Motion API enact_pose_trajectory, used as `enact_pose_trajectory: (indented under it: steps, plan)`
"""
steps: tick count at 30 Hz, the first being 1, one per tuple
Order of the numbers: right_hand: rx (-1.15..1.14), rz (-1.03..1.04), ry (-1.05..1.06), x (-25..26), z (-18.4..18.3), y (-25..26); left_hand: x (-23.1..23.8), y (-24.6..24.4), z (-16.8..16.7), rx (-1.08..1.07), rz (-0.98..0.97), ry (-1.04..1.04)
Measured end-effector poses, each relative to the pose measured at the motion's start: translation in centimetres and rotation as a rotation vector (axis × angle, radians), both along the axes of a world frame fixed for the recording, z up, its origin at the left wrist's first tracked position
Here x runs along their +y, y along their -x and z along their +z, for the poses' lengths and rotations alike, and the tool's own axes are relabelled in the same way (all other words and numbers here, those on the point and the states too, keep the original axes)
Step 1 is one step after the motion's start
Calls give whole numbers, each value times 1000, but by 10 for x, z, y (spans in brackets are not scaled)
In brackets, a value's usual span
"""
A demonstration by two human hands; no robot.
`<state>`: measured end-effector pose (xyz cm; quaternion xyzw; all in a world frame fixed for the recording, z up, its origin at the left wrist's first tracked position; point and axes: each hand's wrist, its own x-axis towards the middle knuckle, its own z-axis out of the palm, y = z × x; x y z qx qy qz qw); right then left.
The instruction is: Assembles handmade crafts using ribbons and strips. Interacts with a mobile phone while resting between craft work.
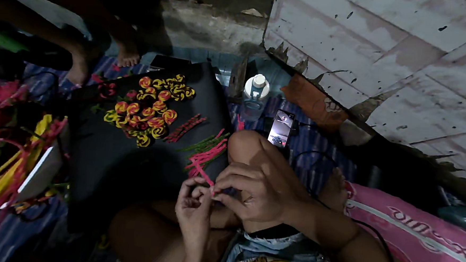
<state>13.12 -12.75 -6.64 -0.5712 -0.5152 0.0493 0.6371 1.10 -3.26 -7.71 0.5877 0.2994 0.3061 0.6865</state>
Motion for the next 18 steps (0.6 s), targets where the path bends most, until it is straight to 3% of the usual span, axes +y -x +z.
enact_pose_trajectory:
  steps: [4,6,11,18]
  plan:
    - [127,-111,21,1,0,-1,-3,8,-9,-69,-14,-554]
    - [143,-150,31,0,3,-3,-4,13,-4,-58,-113,-708]
    - [249,-67,36,-3,13,-7,-2,18,10,-73,-265,-727]
    - [431,4,27,-6,21,-8,16,20,19,-68,-276,-902]
